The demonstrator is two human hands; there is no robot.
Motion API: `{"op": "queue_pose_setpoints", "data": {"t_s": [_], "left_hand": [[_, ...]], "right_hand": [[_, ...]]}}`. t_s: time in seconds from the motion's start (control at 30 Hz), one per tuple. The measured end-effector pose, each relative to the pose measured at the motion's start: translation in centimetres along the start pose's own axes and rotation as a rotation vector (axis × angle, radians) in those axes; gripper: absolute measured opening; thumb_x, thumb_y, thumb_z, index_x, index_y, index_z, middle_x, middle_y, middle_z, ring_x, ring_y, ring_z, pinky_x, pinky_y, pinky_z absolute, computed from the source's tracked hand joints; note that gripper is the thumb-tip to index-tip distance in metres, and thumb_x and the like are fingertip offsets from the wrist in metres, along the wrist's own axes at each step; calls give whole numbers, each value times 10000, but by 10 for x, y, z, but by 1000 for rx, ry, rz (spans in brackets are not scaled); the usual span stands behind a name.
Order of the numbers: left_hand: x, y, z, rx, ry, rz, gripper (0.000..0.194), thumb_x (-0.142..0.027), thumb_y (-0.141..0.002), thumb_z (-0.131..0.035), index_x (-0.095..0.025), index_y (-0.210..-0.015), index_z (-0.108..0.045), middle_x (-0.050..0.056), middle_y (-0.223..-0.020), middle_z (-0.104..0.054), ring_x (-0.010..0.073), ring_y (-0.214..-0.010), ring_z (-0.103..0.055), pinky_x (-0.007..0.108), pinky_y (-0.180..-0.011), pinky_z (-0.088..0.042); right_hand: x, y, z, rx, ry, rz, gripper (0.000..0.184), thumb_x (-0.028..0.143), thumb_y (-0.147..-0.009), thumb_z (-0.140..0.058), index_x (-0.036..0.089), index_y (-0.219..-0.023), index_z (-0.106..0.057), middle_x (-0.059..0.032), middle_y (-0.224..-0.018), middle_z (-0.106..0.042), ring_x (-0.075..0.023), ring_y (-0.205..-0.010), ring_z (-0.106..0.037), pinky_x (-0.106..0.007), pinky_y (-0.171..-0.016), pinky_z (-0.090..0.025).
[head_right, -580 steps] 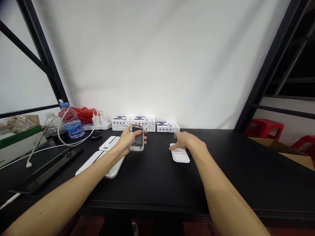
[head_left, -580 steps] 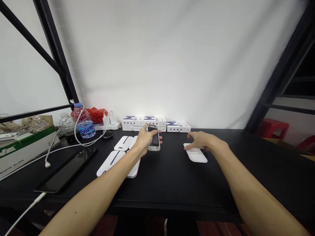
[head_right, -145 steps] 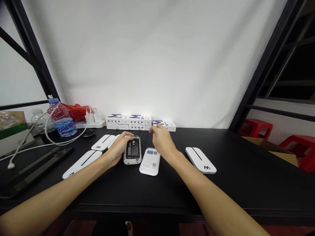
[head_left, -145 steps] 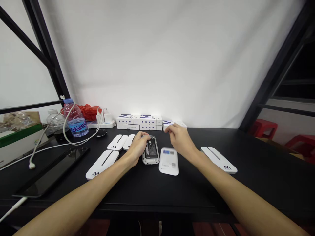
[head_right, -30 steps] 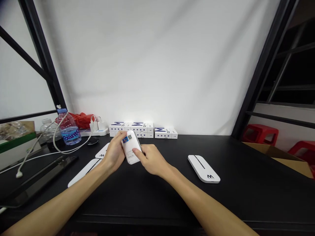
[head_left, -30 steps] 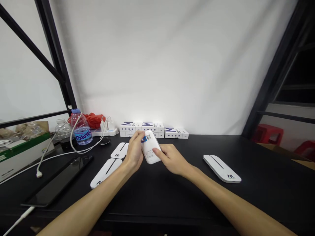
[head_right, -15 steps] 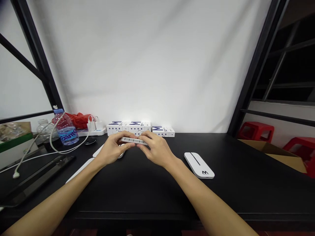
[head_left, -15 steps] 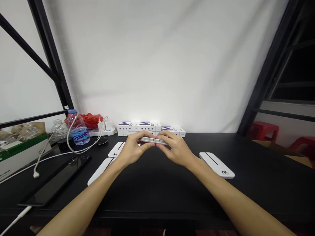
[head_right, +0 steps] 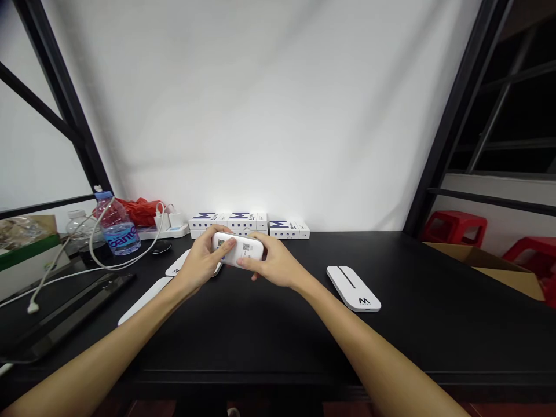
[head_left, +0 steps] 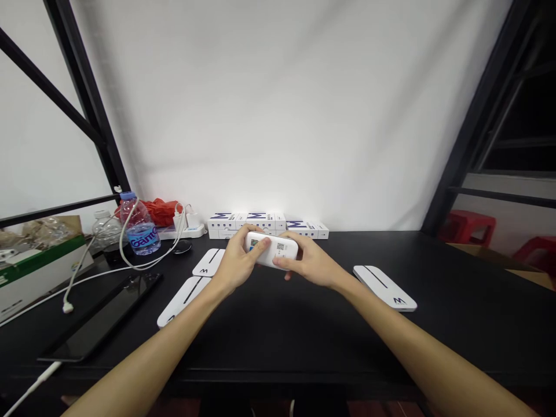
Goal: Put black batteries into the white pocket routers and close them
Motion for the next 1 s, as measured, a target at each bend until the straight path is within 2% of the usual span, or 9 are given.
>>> {"op": "queue_pose_setpoints", "data": {"t_s": [0.07, 0.17, 0.27, 0.43, 0.6, 0.7, 0.77, 0.9, 1.0], "left_hand": [[6, 2, -1, -25, -45, 47, 293, -481, -826, -566, -212, -932, -518, -24, -771, -539, 111, -619, -489, 206, -504, -378], [10, 6, -4, -62, -257, 38, 302, -514, -846, -515, -217, -902, -502, -38, -645, -513, 123, -549, -467, 224, -486, -339], [10, 10, -5, -91, -447, 14, 328, -540, -870, -454, -215, -829, -485, -36, -561, -497, 140, -509, -464, 244, -487, -309], [7, 11, -4, -101, -574, 7, 363, -546, -890, -396, -212, -783, -489, -8, -553, -542, 166, -492, -503, 262, -486, -304], [8, 10, -3, -101, -574, 2, 358, -542, -893, -390, -211, -810, -499, -5, -570, -558, 174, -518, -532, 264, -500, -324], [12, 9, -2, -96, -540, 13, 343, -533, -908, -357, -219, -834, -476, 26, -696, -614, 199, -629, -581, 278, -558, -365], [18, 10, -3, -62, -523, 50, 346, -537, -914, -327, -222, -861, -460, 51, -786, -636, 222, -703, -601, 296, -594, -386], [25, 10, -10, 37, -444, 78, 346, -544, -862, -452, -215, -971, -464, 73, -888, -653, 246, -796, -619, 322, -651, -427], [28, 9, -16, 115, -308, 98, 375, -525, -823, -537, -209, -1014, -477, 35, -806, -640, 209, -684, -621, 311, -613, -453]], "right_hand": [[-7, 2, -8, 99, -109, -115, 354, 357, -768, -676, 202, -1038, -508, -37, -895, -620, -175, -743, -647, -281, -539, -559], [-14, 6, -15, 143, -146, -217, 404, 320, -742, -704, 201, -1041, -459, -39, -851, -654, -187, -688, -680, -283, -513, -567], [-17, 8, -22, 153, -154, -236, 436, 297, -713, -729, 200, -1032, -449, -12, -759, -657, -169, -600, -663, -242, -441, -517], [-18, 11, -29, 191, -219, -231, 377, 271, -745, -699, 188, -1003, -437, 24, -626, -630, -98, -453, -565, -191, -395, -411], [-22, 9, -29, 180, -260, -234, 399, 290, -737, -710, 193, -1022, -447, 9, -694, -635, -142, -555, -636, -218, -435, -474], [-26, 5, -26, 137, -282, -237, 348, 339, -772, -682, 198, -1019, -481, -8, -768, -638, -165, -622, -668, -243, -476, -513], [-29, 2, -19, 60, -264, -237, 288, 373, -809, -640, 191, -998, -520, -12, -760, -632, -150, -605, -655, -231, -470, -500], [-38, -1, 8, -197, -210, -237, 309, 403, -785, -662, 178, -981, -581, -11, -731, -607, -94, -518, -557, -191, -404, -418], [-43, -2, 19, -311, -282, -208, 333, 448, -763, -674, 173, -928, -587, 25, -679, -528, -42, -447, -421, -168, -359, -313]]}}
Point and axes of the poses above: each hand's wrist, its own y-axis away from the middle knuckle, its own z-axis out of the back of the hand, x = y × z, the point moved 8 cm from there along -y, towards the middle knuckle
